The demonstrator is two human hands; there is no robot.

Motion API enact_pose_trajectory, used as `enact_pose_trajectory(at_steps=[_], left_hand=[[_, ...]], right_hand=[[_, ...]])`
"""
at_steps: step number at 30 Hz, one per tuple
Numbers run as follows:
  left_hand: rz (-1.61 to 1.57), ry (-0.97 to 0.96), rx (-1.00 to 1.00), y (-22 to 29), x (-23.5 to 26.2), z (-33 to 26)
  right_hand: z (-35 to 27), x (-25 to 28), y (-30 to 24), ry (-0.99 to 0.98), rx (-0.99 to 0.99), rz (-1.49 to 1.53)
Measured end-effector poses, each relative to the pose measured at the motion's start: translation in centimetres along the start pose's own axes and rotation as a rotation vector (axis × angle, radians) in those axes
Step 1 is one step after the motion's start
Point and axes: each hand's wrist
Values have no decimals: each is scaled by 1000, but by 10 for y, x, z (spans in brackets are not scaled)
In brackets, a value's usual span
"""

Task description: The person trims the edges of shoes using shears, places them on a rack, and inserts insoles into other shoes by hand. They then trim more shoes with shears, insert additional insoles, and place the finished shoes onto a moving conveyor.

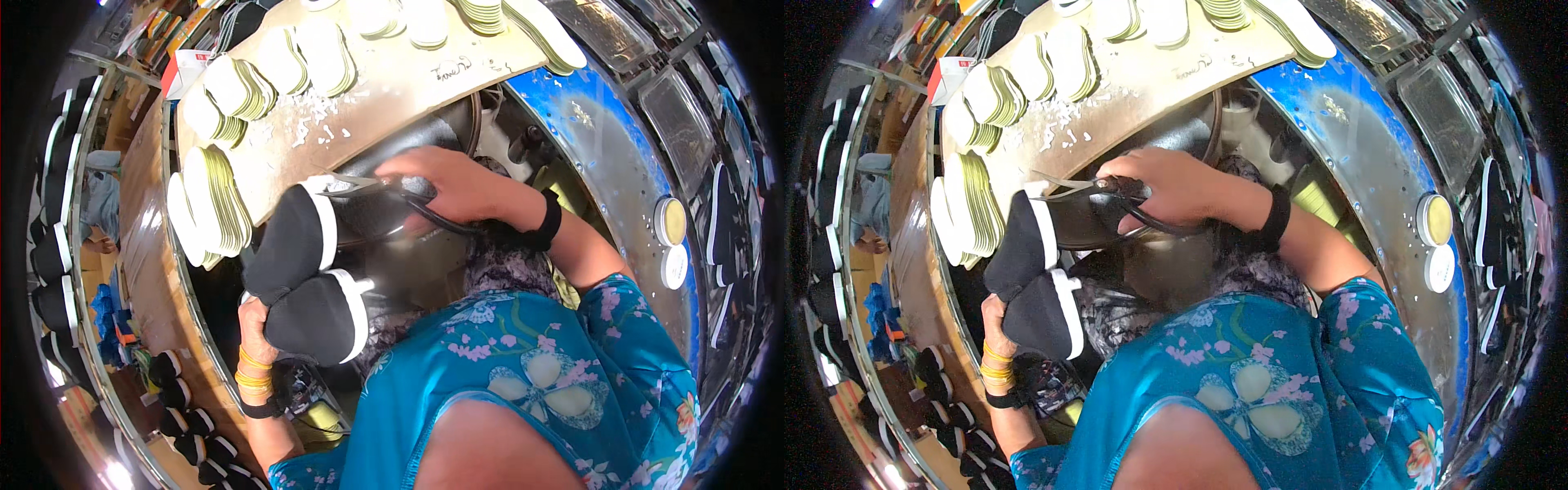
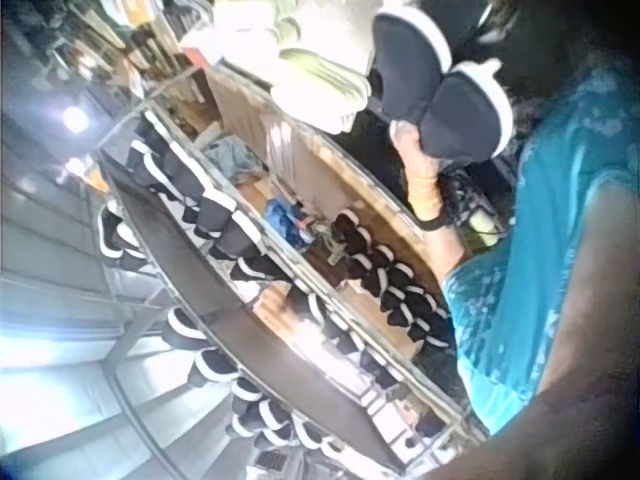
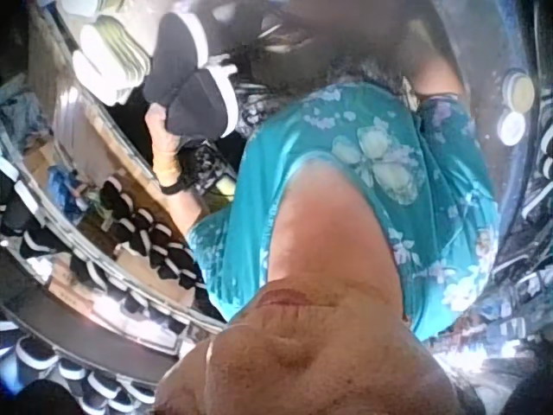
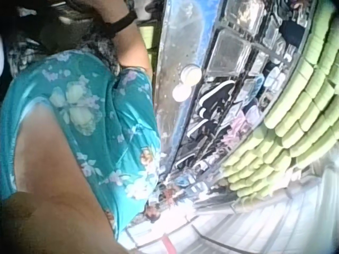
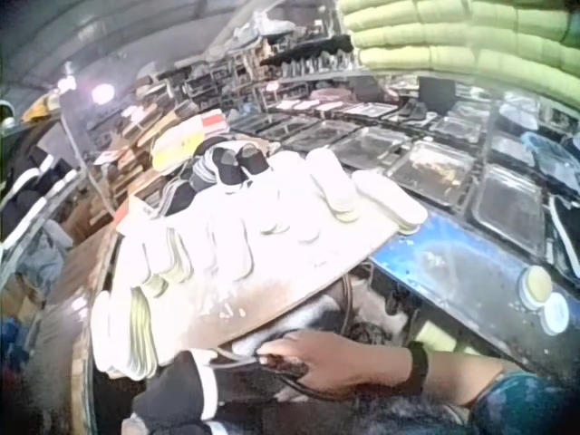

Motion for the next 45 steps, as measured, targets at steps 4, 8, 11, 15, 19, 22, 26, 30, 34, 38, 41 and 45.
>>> enact_pose_trajectory(at_steps=[4,8,11,15,19,22,26,30,34,38,41,45], left_hand=[[39,-50,-82,10,-3,1],[87,-73,2,11,-13,9],[126,28,32,7,-15,13],[-2,91,150,-10,-20,17],[119,47,109,-3,-20,21],[231,98,59,-2,-26,24],[66,239,112,-1,-36,25],[-1489,198,539,-63,-69,-10],[-1641,273,891,-57,-71,-11],[-1700,175,811,-40,-95,3],[-1727,149,769,-19,-98,-11],[-1773,122,711,-12,-102,8]], right_hand=[[-4,-4,-6,-28,-34,-72],[-27,-19,9,0,-236,-10],[-47,-20,13,-13,-436,24],[-71,-19,11,-32,-344,55],[-50,-19,-6,-59,-131,20],[-46,-23,-7,-147,-232,-113],[-55,-29,3,-32,-433,-39],[-55,-31,-8,-95,-507,34],[-34,-47,-28,-193,-274,-80],[-18,-56,-28,-139,-221,-193],[-13,-58,-32,-159,-141,-209],[-16,-68,-30,-226,-177,-217]])
Point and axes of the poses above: each hand's wrist, its own z-axis towards the middle knuckle, its own x-axis out of the back of the hand, y = z × x, and after that the axes turned 15 degrees about z, right-handed
